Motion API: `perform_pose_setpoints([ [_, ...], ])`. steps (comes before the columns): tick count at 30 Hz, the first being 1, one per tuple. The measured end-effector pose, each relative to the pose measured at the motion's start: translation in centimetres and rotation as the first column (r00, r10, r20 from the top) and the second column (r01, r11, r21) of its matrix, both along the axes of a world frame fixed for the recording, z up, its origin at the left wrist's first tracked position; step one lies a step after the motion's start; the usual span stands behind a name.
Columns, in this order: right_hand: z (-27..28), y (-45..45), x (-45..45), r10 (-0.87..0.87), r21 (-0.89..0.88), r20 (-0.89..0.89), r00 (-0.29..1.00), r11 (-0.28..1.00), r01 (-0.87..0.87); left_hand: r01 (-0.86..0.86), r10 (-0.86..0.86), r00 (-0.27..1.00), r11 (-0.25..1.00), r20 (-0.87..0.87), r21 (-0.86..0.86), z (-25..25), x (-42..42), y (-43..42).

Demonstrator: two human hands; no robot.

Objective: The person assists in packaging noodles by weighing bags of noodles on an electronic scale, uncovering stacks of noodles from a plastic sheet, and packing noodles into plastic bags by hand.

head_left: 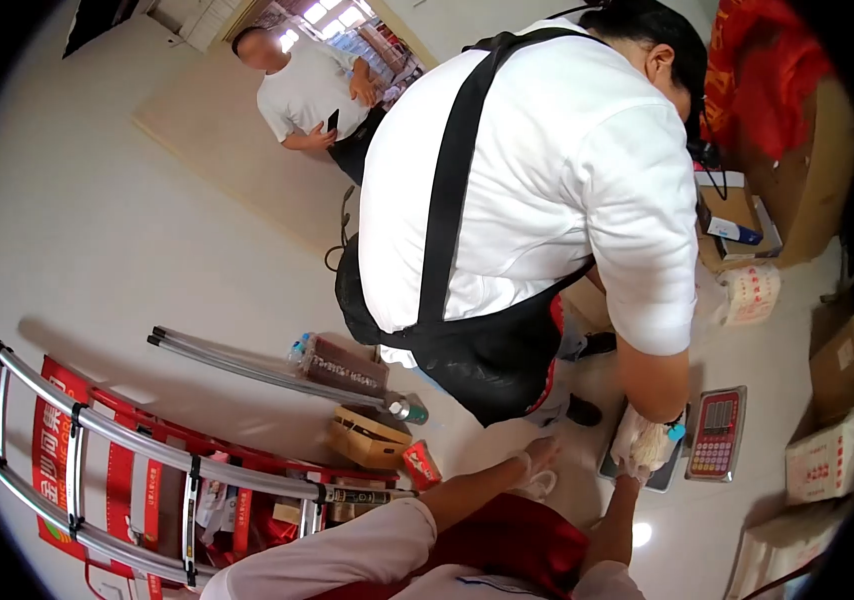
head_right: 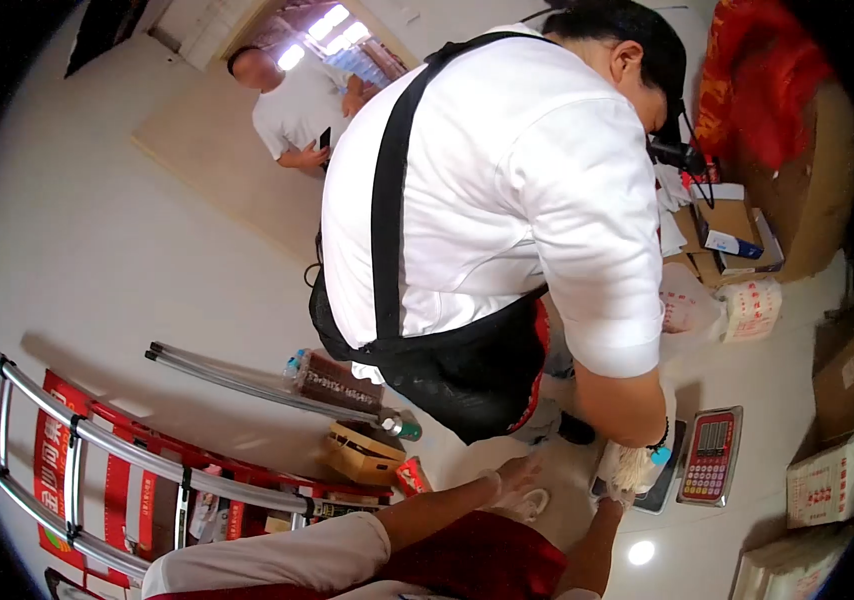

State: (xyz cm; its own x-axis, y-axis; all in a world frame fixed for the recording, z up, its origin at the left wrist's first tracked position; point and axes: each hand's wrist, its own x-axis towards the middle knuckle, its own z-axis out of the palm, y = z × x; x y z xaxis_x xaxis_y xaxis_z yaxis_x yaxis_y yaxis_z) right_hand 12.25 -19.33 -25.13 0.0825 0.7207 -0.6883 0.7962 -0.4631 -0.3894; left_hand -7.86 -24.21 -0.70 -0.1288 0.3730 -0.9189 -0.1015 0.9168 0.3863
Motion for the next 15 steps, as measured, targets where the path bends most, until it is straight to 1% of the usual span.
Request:
perform_pose_setpoints([
  [1, -0.6, -0.3, 0.2, -0.025, -0.055, -0.013, 1.0, 0.998, 0.024, -0.035, 0.036, 0.999, 0.997, -0.006, 0.064, 0.6, 0.3, -0.2],
  [2, -2.3, -0.7, 0.3, -0.117, -0.137, -0.089, 0.989, 0.985, 0.104, -0.037, 0.038, 0.999, 0.998, -0.014, 0.052, 1.5, 0.5, 0.1],
  [3, -7.0, -1.3, 0.4, -0.515, -0.223, -0.385, 0.766, 0.857, 0.465, -0.002, 0.002, 1.0, 1.0, -0.016, 0.015, 2.6, 0.7, 0.8],
  [4, -5.7, -1.3, 0.7, -0.578, -0.248, -0.375, 0.725, 0.816, 0.522, 0.033, -0.033, 0.999, 0.999, -0.015, -0.024, 3.2, 0.7, 1.1],
  [5, -4.4, -1.3, 0.9, -0.637, -0.27, -0.363, 0.68, 0.77, 0.578, 0.032, -0.032, 0.999, 0.999, -0.022, -0.038, 2.6, 0.4, 1.3],
  [6, -2.7, -0.9, 0.8, -0.641, -0.286, -0.358, 0.679, 0.768, 0.573, 0.05, -0.051, 0.999, 0.997, -0.018, -0.051, 1.3, 0.2, 1.6],
  [7, -0.8, -0.7, 0.7, -0.386, -0.11, -0.233, 0.893, 0.923, 0.37, 0.066, -0.067, 0.998, 0.996, -0.014, -0.066, 0.4, 0.1, 1.7],
  [8, -0.3, -1.1, 0.3, -0.095, 0.026, -0.059, 0.994, 0.995, 0.097, 0.06, -0.062, 0.998, 0.995, -0.021, -0.083, 0.0, 0.2, 1.8],
  [9, -0.5, -1.4, 0.4, -0.392, -0.071, -0.367, 0.844, 0.916, 0.394, 0.031, -0.032, 0.999, 0.999, -0.028, -0.038, -0.4, 0.2, 2.2],
  [10, -0.2, -1.6, 0.4, -0.632, -0.248, -0.574, 0.521, 0.741, 0.625, 0.004, -0.003, 1.0, 1.0, -0.029, 0.01, -0.5, 0.3, 2.6],
  [11, 2.0, -1.2, 0.6, -0.284, 0.023, -0.337, 0.898, 0.951, 0.309, 0.006, -0.006, 1.0, 1.0, -0.027, 0.0, -0.5, 0.4, 3.0],
  [12, 5.3, -0.5, 1.1, 0.116, 0.056, -0.095, 0.989, 0.992, -0.111, 0.01, -0.008, 1.0, 0.999, -0.024, 0.043, -0.4, 0.7, 3.3],
  [13, 8.6, 0.2, 1.6, 0.491, 0.049, 0.159, 0.856, 0.862, -0.504, 0.012, -0.011, 1.0, 0.996, -0.018, 0.087, -0.7, 1.1, 3.6],
  [14, 6.7, -0.2, 1.5, 0.426, 0.069, 0.177, 0.887, 0.894, -0.443, 0.016, -0.016, 1.0, 0.997, -0.006, 0.077, -0.9, 1.5, 3.9],
  [15, 4.9, -0.7, 1.3, 0.27, 0.096, 0.118, 0.956, 0.955, -0.282, -0.01, 0.011, 1.0, 0.999, -0.021, 0.031, -1.1, 1.7, 4.3],
])
